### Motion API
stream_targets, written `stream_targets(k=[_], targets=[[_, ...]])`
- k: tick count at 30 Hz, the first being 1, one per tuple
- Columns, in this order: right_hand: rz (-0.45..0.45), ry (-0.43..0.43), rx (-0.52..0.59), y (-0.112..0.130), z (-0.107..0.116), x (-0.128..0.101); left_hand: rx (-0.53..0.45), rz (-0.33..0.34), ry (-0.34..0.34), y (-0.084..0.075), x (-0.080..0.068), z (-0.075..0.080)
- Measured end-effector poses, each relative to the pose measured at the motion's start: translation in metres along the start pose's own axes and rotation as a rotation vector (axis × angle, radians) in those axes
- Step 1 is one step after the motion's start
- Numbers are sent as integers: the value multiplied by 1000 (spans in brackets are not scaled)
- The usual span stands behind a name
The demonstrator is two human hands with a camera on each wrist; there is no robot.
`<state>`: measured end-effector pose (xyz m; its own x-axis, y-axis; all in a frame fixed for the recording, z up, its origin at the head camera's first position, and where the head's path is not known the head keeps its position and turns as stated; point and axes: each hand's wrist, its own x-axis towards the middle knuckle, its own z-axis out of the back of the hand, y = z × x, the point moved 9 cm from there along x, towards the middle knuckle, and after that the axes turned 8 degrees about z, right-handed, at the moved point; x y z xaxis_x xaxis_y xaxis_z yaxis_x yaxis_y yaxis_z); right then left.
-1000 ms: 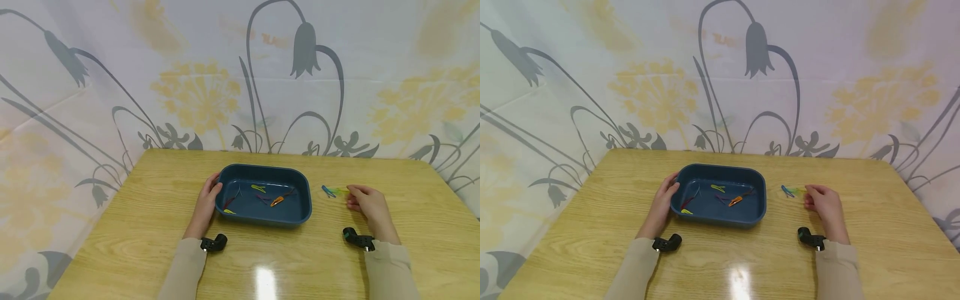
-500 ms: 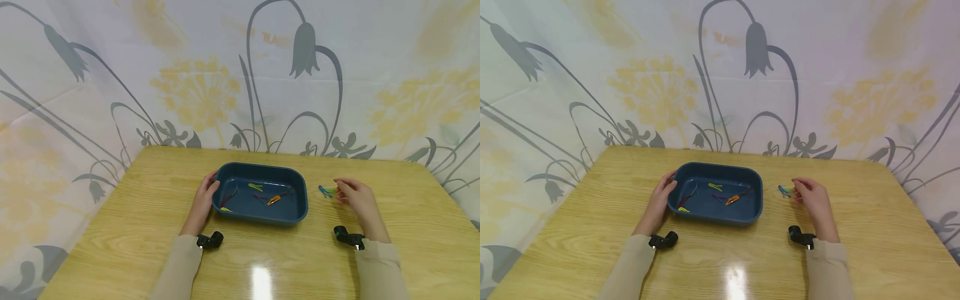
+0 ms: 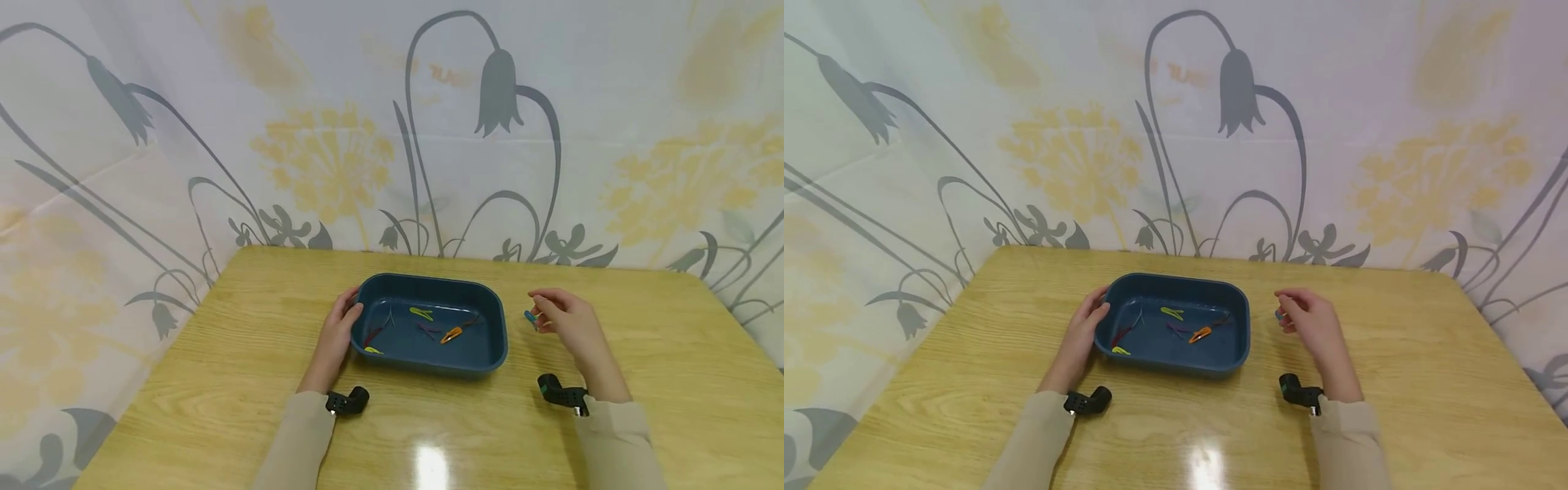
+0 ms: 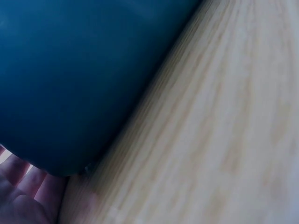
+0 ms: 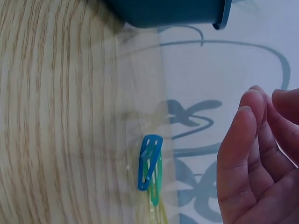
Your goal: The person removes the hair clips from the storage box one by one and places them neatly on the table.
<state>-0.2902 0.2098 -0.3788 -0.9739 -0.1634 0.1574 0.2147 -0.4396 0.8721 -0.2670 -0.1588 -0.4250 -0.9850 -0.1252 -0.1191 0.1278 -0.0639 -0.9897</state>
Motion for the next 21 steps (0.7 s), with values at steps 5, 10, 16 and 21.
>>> stream_targets(k=[5, 10, 16, 21], targets=[[13, 4, -12, 6, -6, 1, -5, 9, 15, 1, 0, -1], [41, 6, 4, 18, -12, 2, 17, -39, -8, 1, 1, 0], [83, 44, -46, 31, -23, 3, 13, -44, -6, 0, 0, -1], [108, 99, -69, 38, -38, 5, -19, 12, 10, 3, 1, 0]])
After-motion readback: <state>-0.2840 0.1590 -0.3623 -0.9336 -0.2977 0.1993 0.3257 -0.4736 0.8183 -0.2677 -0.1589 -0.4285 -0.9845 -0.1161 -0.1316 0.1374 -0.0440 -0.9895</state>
